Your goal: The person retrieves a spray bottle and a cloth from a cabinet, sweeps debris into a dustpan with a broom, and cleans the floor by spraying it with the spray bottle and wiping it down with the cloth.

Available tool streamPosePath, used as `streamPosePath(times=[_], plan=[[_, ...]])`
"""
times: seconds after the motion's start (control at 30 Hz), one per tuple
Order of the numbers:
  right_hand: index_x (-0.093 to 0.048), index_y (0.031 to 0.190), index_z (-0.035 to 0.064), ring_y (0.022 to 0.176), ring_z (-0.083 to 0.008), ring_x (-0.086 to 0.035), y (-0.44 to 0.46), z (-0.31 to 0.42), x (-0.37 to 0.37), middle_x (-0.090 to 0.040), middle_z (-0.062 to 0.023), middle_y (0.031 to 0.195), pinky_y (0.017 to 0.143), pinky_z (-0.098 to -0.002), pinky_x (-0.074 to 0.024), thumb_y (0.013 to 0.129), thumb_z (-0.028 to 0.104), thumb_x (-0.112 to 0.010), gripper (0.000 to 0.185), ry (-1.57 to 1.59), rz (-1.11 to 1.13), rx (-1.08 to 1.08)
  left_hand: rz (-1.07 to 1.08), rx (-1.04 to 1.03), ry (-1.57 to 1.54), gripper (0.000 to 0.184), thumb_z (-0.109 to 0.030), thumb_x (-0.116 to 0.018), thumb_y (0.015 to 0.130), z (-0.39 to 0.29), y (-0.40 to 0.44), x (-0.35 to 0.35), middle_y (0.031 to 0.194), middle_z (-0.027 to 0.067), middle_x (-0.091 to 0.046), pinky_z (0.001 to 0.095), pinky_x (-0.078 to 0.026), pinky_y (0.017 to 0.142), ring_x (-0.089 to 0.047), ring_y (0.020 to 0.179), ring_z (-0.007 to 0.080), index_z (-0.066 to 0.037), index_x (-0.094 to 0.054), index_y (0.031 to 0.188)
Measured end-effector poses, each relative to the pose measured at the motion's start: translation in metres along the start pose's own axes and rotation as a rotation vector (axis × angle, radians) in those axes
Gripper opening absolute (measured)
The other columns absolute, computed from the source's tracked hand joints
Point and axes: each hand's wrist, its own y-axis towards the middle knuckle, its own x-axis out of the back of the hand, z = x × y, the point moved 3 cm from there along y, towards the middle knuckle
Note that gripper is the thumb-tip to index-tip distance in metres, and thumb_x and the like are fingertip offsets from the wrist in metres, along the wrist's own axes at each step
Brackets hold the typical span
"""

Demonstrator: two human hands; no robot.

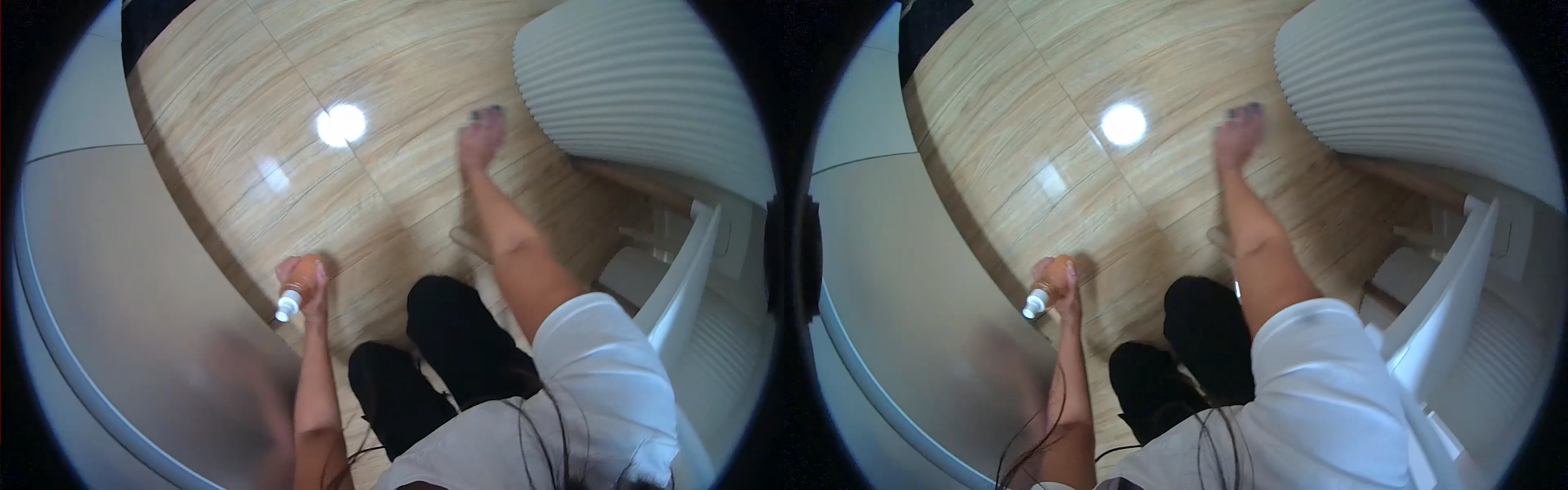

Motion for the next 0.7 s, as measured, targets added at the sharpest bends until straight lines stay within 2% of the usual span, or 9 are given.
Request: streamPosePath(times=[0.13, 0.23, 0.4, 0.43, 0.47, 0.5, 0.6, 0.67, 0.7], plan=[[-0.053, 0.116, 0.0092, 0.124, -0.0364, -0.036, -0.037, -0.026, 0.035, -0.044, -0.0193, 0.130, 0.105, -0.0464, -0.0268, 0.080, 0.017, -0.056, 0.037, -0.149, -0.090, -0.589, -0.002, -0.113, 0.092, 0.039, -0.010, -0.075, 0.069, -0.019, -0.047, 0.016, 0.096, 0.0117, -0.050, 0.0385, -0.043, 0.080, -0.051, 0.090, 0.0258, -0.006, -0.053, 0.101], [-0.053, 0.118, 0.0093, 0.127, -0.0343, -0.034, -0.078, 0.064, 0.030, -0.042, -0.0186, 0.133, 0.106, -0.0454, -0.0249, 0.083, 0.016, -0.053, 0.035, 0.083, 0.004, -0.170, 0.039, -0.022, 0.141, 0.044, -0.013, -0.078, 0.066, -0.025, -0.091, 0.036, 0.095, 0.0136, -0.050, 0.0393, -0.044, 0.080, -0.051, 0.090, 0.0277, -0.006, -0.053, 0.102], [-0.057, 0.094, 0.0040, 0.102, -0.0310, -0.051, -0.200, 0.278, 0.037, -0.056, -0.0148, 0.102, 0.090, -0.0415, -0.0396, 0.079, 0.010, -0.053, 0.016, 0.883, 0.173, 0.199, 0.121, -0.068, 0.159, 0.054, -0.021, -0.082, 0.063, -0.029, -0.143, 0.075, 0.098, 0.0148, -0.050, 0.0389, -0.046, 0.080, -0.052, 0.091, 0.0284, -0.008, -0.053, 0.106], [-0.058, 0.087, 0.0037, 0.098, -0.0320, -0.054, -0.225, 0.307, 0.050, -0.058, -0.0150, 0.095, 0.087, -0.0425, -0.0422, 0.077, 0.010, -0.054, 0.011, 0.992, 0.296, 0.330, 0.129, -0.069, 0.177, 0.056, -0.023, -0.082, 0.062, -0.035, -0.148, 0.080, 0.099, 0.0150, -0.050, 0.0380, -0.046, 0.080, -0.053, 0.091, 0.0284, -0.008, -0.053, 0.108], [-0.059, 0.090, 0.0049, 0.112, -0.0346, -0.047, -0.245, 0.333, 0.055, -0.054, -0.0163, 0.114, 0.096, -0.0442, -0.0368, 0.077, 0.013, -0.056, 0.015, 0.884, 0.951, 0.393, 0.131, -0.072, 0.177, 0.056, -0.023, -0.082, 0.062, -0.032, -0.153, 0.085, 0.099, 0.0150, -0.050, 0.0380, -0.046, 0.080, -0.053, 0.091, 0.0284, -0.008, -0.053, 0.108], [-0.061, 0.094, 0.0054, 0.117, -0.0328, -0.044, -0.269, 0.335, 0.092, -0.051, -0.0151, 0.120, 0.099, -0.0436, -0.0358, 0.077, 0.018, -0.059, 0.021, 0.869, 0.744, 0.865, 0.143, -0.099, 0.187, 0.056, -0.022, -0.082, 0.062, -0.027, -0.158, 0.091, 0.099, 0.0150, -0.050, 0.0381, -0.047, 0.080, -0.053, 0.090, 0.0284, -0.008, -0.053, 0.108], [-0.061, 0.094, 0.0051, 0.109, -0.0333, -0.049, -0.289, 0.314, 0.116, -0.056, -0.0153, 0.115, 0.097, -0.0448, -0.0369, 0.076, 0.020, -0.060, 0.023, 1.075, 0.485, 1.098, 0.176, -0.117, 0.201, 0.056, -0.022, -0.083, 0.062, -0.027, -0.161, 0.098, 0.098, 0.0149, -0.050, 0.0385, -0.047, 0.078, -0.054, 0.089, 0.0286, -0.008, -0.053, 0.108], [-0.061, 0.098, 0.0064, 0.113, -0.0327, -0.048, -0.260, 0.265, 0.103, -0.054, -0.0150, 0.117, 0.101, -0.0429, -0.0351, 0.077, 0.022, -0.061, 0.026, 0.963, 0.487, 0.862, 0.202, -0.095, 0.203, 0.056, -0.022, -0.083, 0.062, -0.026, -0.162, 0.102, 0.098, 0.0149, -0.050, 0.0388, -0.048, 0.077, -0.054, 0.088, 0.0288, -0.008, -0.053, 0.108], [-0.061, 0.102, 0.0071, 0.115, -0.0337, -0.046, -0.245, 0.228, 0.097, -0.054, -0.0155, 0.118, 0.102, -0.0425, -0.0337, 0.079, 0.020, -0.058, 0.027, 1.056, 0.479, 0.522, 0.221, -0.108, 0.185, 0.057, -0.023, -0.083, 0.062, -0.026, -0.162, 0.103, 0.098, 0.0150, -0.050, 0.0391, -0.048, 0.076, -0.055, 0.087, 0.0293, -0.008, -0.053, 0.108]])
